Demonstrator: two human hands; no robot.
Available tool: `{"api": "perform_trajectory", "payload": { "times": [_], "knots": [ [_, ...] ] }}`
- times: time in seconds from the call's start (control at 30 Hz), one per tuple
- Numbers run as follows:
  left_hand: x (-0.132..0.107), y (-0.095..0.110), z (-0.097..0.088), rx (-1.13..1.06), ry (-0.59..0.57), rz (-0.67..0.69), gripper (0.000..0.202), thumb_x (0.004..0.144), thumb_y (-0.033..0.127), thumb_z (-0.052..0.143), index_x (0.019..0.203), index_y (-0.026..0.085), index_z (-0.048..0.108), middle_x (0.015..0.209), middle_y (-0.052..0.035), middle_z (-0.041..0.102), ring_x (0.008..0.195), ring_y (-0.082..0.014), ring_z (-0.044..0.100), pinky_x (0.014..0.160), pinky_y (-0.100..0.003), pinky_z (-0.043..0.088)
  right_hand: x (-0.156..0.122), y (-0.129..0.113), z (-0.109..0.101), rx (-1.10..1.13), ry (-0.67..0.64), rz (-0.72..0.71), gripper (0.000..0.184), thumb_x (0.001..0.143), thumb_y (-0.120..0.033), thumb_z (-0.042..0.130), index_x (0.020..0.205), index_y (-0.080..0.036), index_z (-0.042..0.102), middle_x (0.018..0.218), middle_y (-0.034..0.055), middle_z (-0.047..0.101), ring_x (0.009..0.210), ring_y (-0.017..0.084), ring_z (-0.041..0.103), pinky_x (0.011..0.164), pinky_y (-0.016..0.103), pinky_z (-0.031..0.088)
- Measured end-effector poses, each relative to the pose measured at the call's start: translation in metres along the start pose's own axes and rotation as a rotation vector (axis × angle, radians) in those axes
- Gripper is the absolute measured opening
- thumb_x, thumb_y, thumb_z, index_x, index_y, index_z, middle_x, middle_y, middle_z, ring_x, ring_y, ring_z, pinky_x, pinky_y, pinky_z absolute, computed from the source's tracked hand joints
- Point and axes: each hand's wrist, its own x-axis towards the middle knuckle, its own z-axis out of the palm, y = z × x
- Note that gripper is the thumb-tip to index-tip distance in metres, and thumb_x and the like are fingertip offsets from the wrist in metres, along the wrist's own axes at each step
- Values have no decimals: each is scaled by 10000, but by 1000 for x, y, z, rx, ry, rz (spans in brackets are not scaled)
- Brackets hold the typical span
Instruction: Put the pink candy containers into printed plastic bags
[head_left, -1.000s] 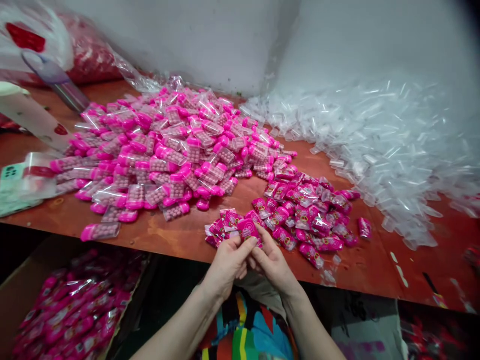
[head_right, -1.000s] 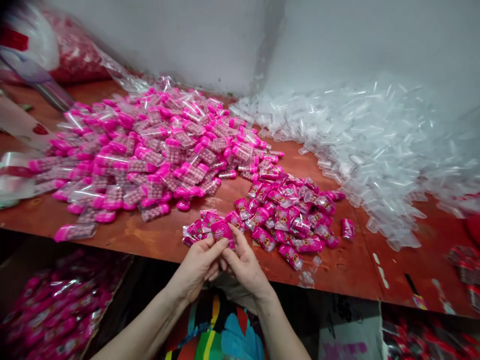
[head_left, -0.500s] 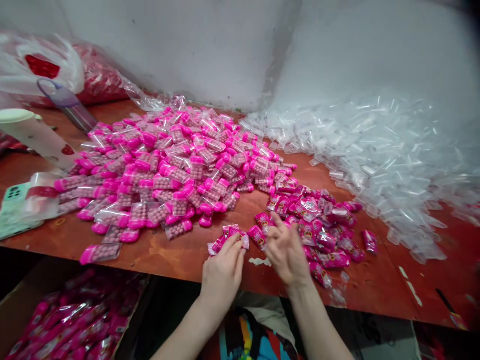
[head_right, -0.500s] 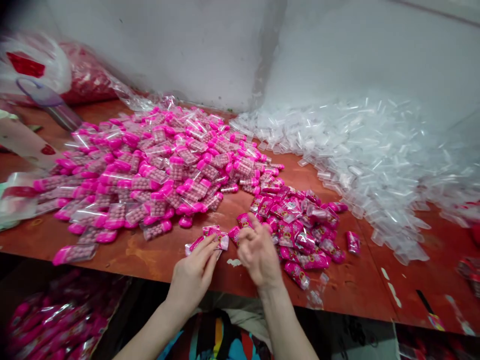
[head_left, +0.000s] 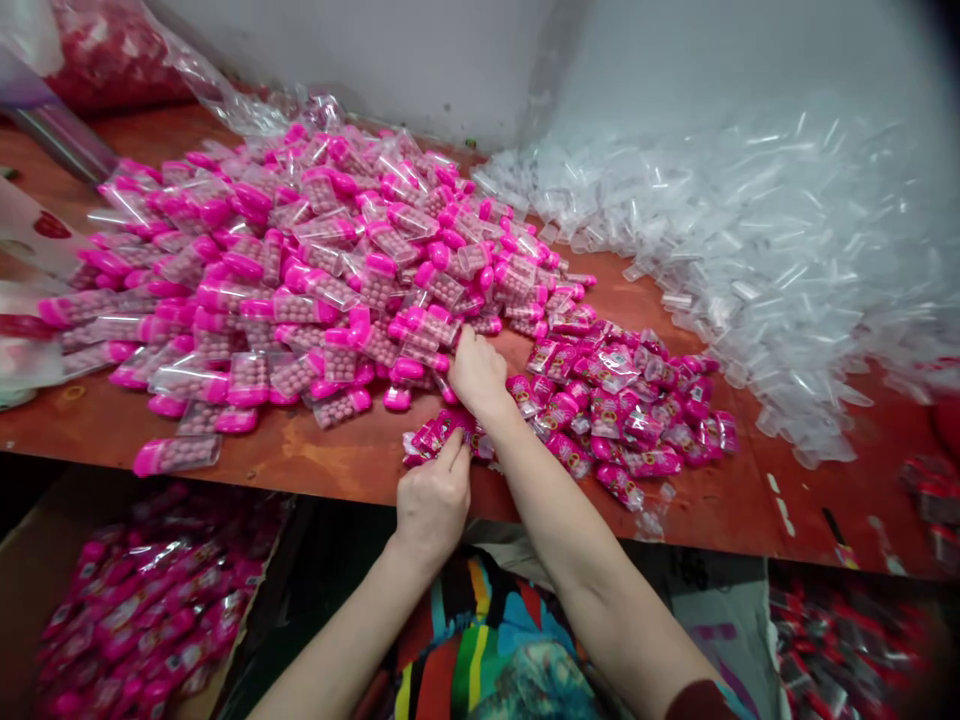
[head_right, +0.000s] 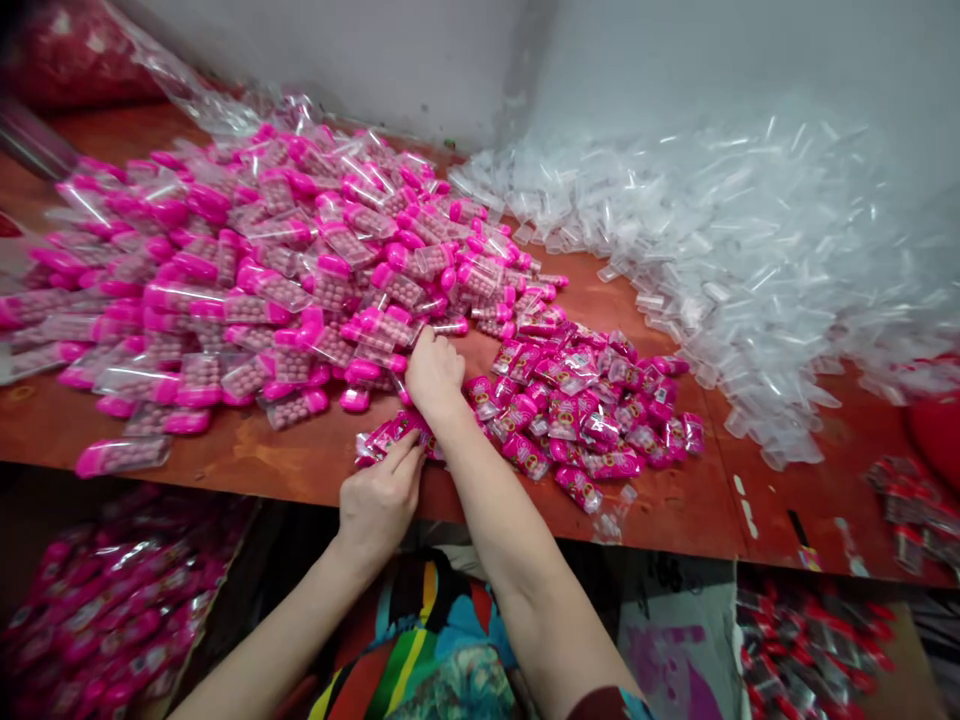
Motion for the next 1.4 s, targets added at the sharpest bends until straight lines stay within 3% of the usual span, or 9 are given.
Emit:
{"api": "perform_trajectory", "payload": {
  "times": [0.2, 0.37, 0.53, 0.7, 0.83, 0.93, 1.03, 1.23, 1.4],
  "knots": [
    [0, 0, -4, -113, -4, -55, 272, 937, 190, 460, 1050, 171, 707, 1236, -79, 671, 789, -196, 722, 622, -277, 521, -9, 22, -14, 107, 65, -104, 436, 832, -147, 459, 1267, -114, 432, 1183, 170, 608, 1063, 283, 601, 901, 397, 465],
    [-8, -7, -14, -220, 2, -137, 320, 942, 254, 464, 1195, 194, 651, 1332, -122, 595, 857, -223, 719, 743, -298, 528, -64, 53, -24, 510, 94, -130, 332, 776, -188, 519, 1105, -185, 478, 900, 44, 637, 747, 197, 622, 699, 316, 501],
    [-13, -15, -22, -271, 43, -204, 299, 925, 308, 515, 1174, 198, 639, 1364, -112, 575, 1013, -248, 678, 806, -306, 520, -120, 61, -7, 580, 97, -136, 277, 802, -171, 489, 1077, -206, 496, 912, 38, 631, 774, 188, 619, 737, 322, 492],
    [-14, -19, -26, -433, 120, -347, 351, 891, 341, 571, 1201, 177, 584, 1367, -126, 556, 1184, -242, 576, 911, -313, 488, -131, 58, 8, 531, 113, -160, 295, 839, -174, 478, 1130, -209, 506, 1003, 74, 648, 838, 211, 639, 779, 341, 493],
    [-21, -30, -31, -510, 166, -581, 284, 892, 353, 543, 1088, 164, 622, 1148, -112, 658, 929, -208, 659, 804, -304, 509, -132, 56, 9, 562, 178, -111, 339, 843, -168, 492, 1180, -208, 482, 1008, 76, 652, 826, 208, 643, 751, 334, 501],
    [-24, -34, -34, -618, 61, -747, 334, 868, 413, 551, 1077, 165, 632, 882, -60, 702, 720, -180, 656, 704, -279, 502, -135, 50, 7, 548, 156, -161, 316, 848, -185, 517, 1163, -212, 503, 1015, 69, 645, 848, 207, 638, 772, 331, 496],
    [-22, -31, -34, -767, -53, -836, 401, 817, 461, 599, 1086, 166, 641, 694, -13, 685, 665, -180, 653, 667, -263, 489, -137, 41, 8, 507, 113, -252, 261, 840, -246, 593, 1095, -211, 549, 1005, 64, 632, 891, 211, 623, 821, 336, 488],
    [-12, -22, -22, -1070, -136, -917, 430, 755, 435, 655, 1079, 152, 647, 604, 8, 670, 561, -153, 628, 566, -233, 473, -136, 42, 15, 464, 34, -336, 272, 830, -212, 610, 1100, -224, 578, 1154, 104, 589, 1108, 241, 568, 946, 382, 468],
    [-7, -21, -18, -1061, -126, -950, 377, 721, 355, 681, 1037, 155, 637, 583, 9, 665, 488, -137, 598, 490, -213, 453, -134, 44, 18, 364, 32, -334, 304, 852, -182, 556, 1155, -204, 565, 1202, 131, 588, 1144, 258, 561, 977, 406, 457]
  ]
}}
